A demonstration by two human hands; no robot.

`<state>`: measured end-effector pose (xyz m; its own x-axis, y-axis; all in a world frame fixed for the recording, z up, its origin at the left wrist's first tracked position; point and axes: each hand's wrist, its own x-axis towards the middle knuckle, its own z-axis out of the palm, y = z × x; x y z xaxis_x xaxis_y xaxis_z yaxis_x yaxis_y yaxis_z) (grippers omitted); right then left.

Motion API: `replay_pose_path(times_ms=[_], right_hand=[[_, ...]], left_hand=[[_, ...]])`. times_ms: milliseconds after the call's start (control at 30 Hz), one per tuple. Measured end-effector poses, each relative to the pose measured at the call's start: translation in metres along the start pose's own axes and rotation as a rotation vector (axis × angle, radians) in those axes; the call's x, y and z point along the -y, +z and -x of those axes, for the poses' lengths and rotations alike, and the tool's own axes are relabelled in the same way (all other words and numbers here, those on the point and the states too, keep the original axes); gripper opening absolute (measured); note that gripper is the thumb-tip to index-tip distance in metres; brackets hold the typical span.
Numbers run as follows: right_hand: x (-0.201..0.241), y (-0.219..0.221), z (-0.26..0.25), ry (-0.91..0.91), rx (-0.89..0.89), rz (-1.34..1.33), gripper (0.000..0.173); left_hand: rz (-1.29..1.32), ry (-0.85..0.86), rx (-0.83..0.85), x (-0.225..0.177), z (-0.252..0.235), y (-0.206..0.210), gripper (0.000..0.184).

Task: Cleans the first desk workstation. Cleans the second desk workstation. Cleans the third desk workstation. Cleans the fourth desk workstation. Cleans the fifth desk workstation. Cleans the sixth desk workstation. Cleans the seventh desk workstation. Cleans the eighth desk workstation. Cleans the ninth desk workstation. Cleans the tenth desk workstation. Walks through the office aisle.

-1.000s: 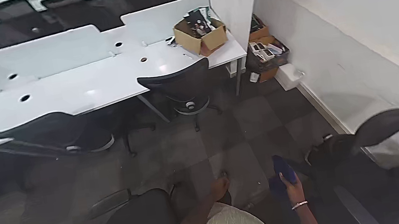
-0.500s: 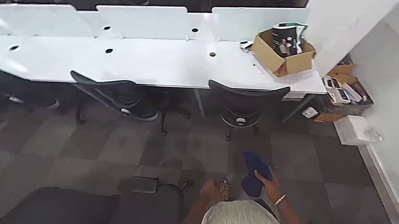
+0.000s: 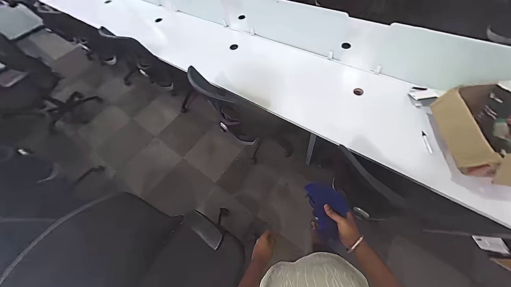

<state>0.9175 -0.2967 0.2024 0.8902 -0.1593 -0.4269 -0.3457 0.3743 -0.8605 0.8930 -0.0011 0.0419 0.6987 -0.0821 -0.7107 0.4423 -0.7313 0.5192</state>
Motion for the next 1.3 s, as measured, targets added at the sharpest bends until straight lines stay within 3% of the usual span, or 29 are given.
replay_pose_path(times_ms=[133,300,600,767,1067,1300], right_hand=[[0.03,0.017,-0.053,0.091,0.148,-0.043,0.037],[0.045,0.042,-0.104,0.16,0.19,-0.034,0.036],[0.034,0.157,-0.181,0.275,0.409,0.073,0.037],[0.021,0.269,-0.228,0.263,0.568,0.212,0.044],[0.0,0.539,-0.296,0.212,0.812,0.38,0.046],[-0.039,0.703,-0.344,0.258,0.916,0.398,0.045]], left_hand=[[0.068,-0.098,-0.103,-0.018,-0.016,-0.013,0.034],[0.222,-0.165,-0.188,-0.031,-0.025,-0.024,0.034],[0.432,-0.231,-0.329,0.012,-0.06,-0.07,0.032],[0.613,-0.212,-0.433,0.037,-0.102,-0.142,0.034],[0.679,-0.166,-0.516,0.081,-0.129,-0.333,0.035],[0.847,-0.186,-0.662,0.146,-0.169,-0.437,0.033]])
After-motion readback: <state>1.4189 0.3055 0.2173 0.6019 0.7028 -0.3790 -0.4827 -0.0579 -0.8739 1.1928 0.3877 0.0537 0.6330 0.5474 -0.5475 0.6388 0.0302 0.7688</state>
